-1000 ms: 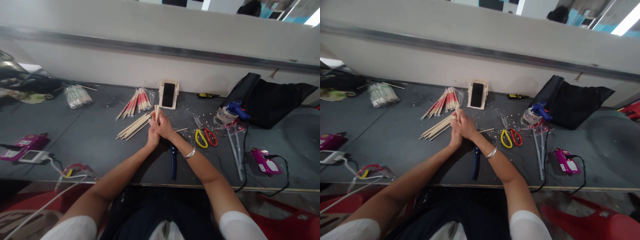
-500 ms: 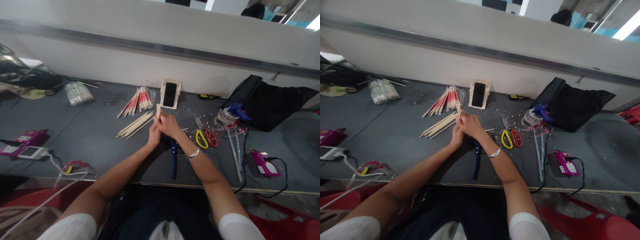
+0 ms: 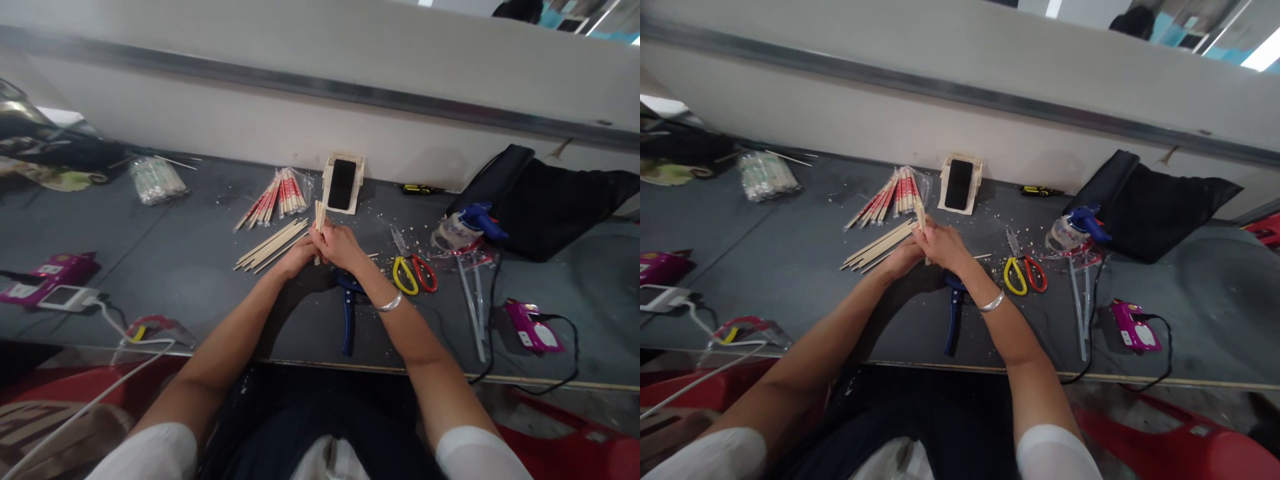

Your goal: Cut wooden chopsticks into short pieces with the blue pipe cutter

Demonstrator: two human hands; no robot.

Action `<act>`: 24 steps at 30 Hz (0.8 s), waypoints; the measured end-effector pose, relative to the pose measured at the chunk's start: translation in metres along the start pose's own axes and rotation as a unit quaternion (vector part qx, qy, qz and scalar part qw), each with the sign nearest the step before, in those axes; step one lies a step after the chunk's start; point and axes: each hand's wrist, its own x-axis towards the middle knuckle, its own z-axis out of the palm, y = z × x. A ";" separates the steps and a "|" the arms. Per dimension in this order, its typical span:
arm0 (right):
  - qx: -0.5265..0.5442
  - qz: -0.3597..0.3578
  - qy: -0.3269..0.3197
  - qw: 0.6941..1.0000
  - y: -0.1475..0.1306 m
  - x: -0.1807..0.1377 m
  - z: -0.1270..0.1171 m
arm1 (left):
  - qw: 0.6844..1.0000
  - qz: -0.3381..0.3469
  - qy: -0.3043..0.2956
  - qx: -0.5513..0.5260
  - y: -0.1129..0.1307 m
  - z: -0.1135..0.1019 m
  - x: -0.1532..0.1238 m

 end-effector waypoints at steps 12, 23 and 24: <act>-0.020 0.008 -0.036 0.999 -0.010 -0.003 -0.009 | 0.999 0.038 -0.031 0.016 -0.003 0.003 -0.002; -0.017 -0.002 -0.028 0.999 -0.007 -0.003 -0.010 | 0.990 0.073 0.106 0.051 -0.021 0.011 0.006; -0.015 -0.003 -0.024 1.000 -0.008 -0.004 -0.010 | 0.987 0.085 0.122 0.055 -0.023 0.012 0.006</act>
